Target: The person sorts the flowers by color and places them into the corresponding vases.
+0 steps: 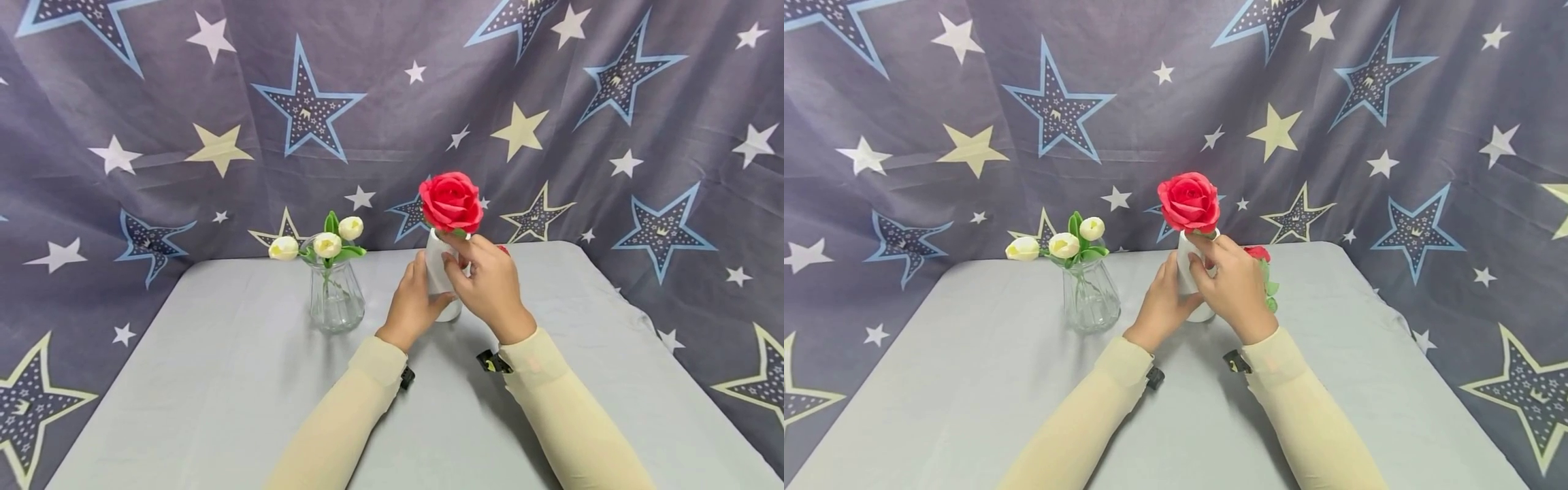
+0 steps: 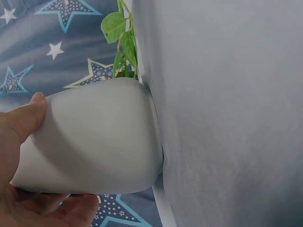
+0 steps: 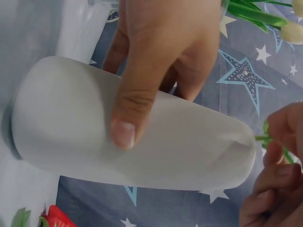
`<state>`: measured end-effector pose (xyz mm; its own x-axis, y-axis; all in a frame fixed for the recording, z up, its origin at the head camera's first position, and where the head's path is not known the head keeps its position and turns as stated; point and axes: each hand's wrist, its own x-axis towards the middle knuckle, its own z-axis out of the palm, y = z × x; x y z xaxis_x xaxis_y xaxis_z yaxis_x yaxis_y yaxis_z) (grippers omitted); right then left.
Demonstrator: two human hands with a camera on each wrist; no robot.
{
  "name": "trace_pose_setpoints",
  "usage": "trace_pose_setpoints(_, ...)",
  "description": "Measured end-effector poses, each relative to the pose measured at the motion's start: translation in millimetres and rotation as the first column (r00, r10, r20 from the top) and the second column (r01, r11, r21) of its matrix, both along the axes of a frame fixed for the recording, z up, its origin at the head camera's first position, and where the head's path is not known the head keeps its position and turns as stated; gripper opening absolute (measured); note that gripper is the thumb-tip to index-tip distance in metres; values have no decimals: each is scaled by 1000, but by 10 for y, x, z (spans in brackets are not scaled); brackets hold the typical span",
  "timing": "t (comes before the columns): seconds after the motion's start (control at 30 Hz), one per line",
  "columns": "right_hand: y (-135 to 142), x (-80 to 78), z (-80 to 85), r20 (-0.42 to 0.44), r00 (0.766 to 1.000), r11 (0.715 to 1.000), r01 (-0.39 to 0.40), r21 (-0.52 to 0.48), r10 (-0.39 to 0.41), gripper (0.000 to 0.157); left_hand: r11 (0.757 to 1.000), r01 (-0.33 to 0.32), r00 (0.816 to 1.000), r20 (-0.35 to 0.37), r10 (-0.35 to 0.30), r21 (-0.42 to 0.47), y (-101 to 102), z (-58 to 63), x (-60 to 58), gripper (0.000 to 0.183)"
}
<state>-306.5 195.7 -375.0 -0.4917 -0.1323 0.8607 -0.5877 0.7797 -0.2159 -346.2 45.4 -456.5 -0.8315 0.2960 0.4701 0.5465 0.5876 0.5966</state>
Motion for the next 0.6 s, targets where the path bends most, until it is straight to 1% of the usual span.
trace_pose_setpoints(0.1, 10, -5, -7, 33, 999, 999, 37, 8, -37, 35, 1000, 11, 1000, -27, -11, 14, 1, -8, 4, 104)
trace_pose_setpoints(0.23, 43, -13, 6, 50, 997, 997, 68, -42, -66, 33, 1000, 12, 999, -46, -11, 28, 2, -21, 1, 105)
trace_pose_setpoints(0.4, 80, -33, 9, 42, 993, 986, 116, -118, -111, 31, 1000, -6, 999, -35, 7, 19, 15, -22, -7, 104)
trace_pose_setpoints(0.5, 95, -43, 7, 56, 991, 983, 132, -128, -125, 32, 1000, -16, 1000, -25, 17, 14, 21, -13, -7, 104)
trace_pose_setpoints(0.6, 106, -48, 11, 68, 991, 983, 125, -138, -116, 32, 1000, -20, 999, -28, 21, 13, 25, -10, -7, 103)
